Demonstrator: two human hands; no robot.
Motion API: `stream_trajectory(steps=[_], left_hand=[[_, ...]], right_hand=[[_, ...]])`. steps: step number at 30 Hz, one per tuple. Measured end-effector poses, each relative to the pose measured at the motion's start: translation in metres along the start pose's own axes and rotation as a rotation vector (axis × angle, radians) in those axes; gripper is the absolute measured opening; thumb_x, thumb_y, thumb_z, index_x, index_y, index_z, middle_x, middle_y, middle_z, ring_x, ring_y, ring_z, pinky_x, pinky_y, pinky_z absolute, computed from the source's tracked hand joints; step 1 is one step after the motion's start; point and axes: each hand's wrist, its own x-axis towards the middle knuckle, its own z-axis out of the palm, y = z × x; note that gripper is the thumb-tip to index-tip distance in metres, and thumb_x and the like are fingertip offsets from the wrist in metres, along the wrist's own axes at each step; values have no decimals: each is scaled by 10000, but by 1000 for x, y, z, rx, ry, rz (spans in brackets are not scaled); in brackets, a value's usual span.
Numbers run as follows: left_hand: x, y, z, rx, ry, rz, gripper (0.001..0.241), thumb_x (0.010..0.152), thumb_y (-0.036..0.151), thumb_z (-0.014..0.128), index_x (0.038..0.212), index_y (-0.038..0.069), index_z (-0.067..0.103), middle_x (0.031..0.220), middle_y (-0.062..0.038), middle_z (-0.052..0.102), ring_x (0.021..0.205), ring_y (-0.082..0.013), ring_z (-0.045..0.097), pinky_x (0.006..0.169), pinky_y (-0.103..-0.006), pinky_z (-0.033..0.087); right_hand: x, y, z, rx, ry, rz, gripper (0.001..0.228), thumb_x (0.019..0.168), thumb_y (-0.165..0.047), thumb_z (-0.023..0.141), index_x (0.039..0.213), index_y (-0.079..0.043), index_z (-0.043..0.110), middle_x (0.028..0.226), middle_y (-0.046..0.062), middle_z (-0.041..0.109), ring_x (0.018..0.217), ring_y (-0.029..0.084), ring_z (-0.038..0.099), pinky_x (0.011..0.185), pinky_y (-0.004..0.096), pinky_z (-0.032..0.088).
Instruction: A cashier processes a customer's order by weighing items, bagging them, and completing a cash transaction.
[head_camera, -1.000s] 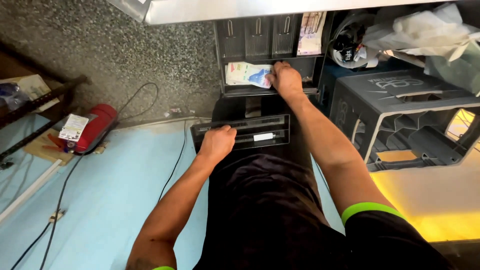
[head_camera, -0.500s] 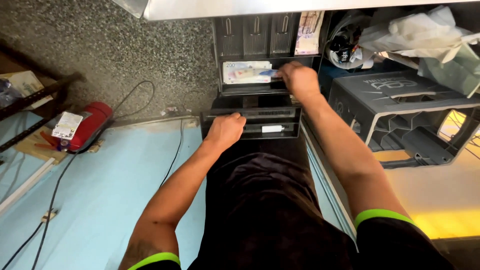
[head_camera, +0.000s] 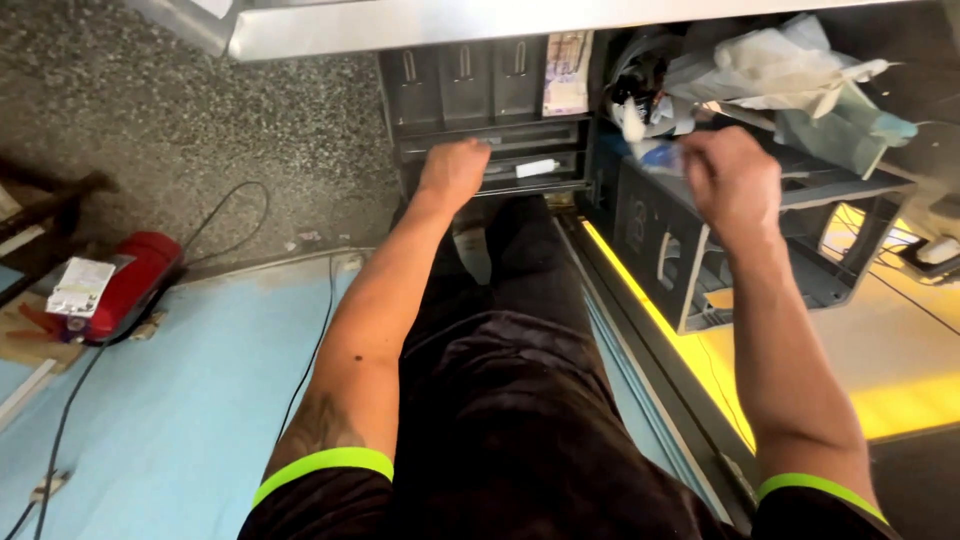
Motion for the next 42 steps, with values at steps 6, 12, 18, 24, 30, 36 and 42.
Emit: stream_trajectory(steps=[6,12,18,24,30,36,42], left_hand=[[10,19,-51,-171,-221,-170,183,885,225,714,1007,95,753,935,-136,751,830,-403,754,613,-541,583],[-7,81,-162,-960,-670,-327,578,891,523,714,1372,204,699,1315,-17,783,1183,-195,708,1013,-356,508],[-30,64,-89,-1583,-478,-809,318,1071,286,609,1188,12,720,983,-183,812,841,-290,830,680,-412,674],[-41,51,-117,-1741,-417,-831,333,1089,276,617,1248,-5,695,1025,-233,814,898,-324,823,752,-452,689],[-48,47,-127,-1624,-326,-856,337,1014,260,705,1310,99,685,1123,-94,776,946,-270,791,762,-410,654],[-57,39,-130,-1466,-302,-885,309,908,186,800,1205,103,773,1091,-75,831,905,-220,789,745,-384,633],[-61,40,-155,-1392,-334,-919,275,923,256,781,1168,132,781,1030,-62,818,864,-213,782,681,-367,621]], right_hand=[[14,-67,5,74,-268,-237,63,1053,-89,783,1107,-106,755,982,50,783,813,190,790,598,284,678],[38,-82,88,427,-317,-315,68,1091,-145,688,1028,-131,666,918,38,712,809,268,699,677,411,524],[121,-37,178,12,-180,-98,233,1057,-242,749,1201,-64,702,1025,161,735,750,395,735,567,512,590],[153,-33,172,-379,-439,-154,553,851,23,706,1386,-115,687,1250,154,705,778,337,798,527,438,639],[148,-34,172,-444,-428,-184,459,958,-42,685,1407,-136,669,1240,140,710,805,302,759,568,397,646],[149,-18,187,-307,-251,-195,328,1022,-155,623,1321,-119,752,1177,168,714,839,398,745,610,489,638],[144,-24,183,-367,-305,-163,171,1065,-184,631,1186,-153,748,841,8,731,571,226,689,429,366,549]])
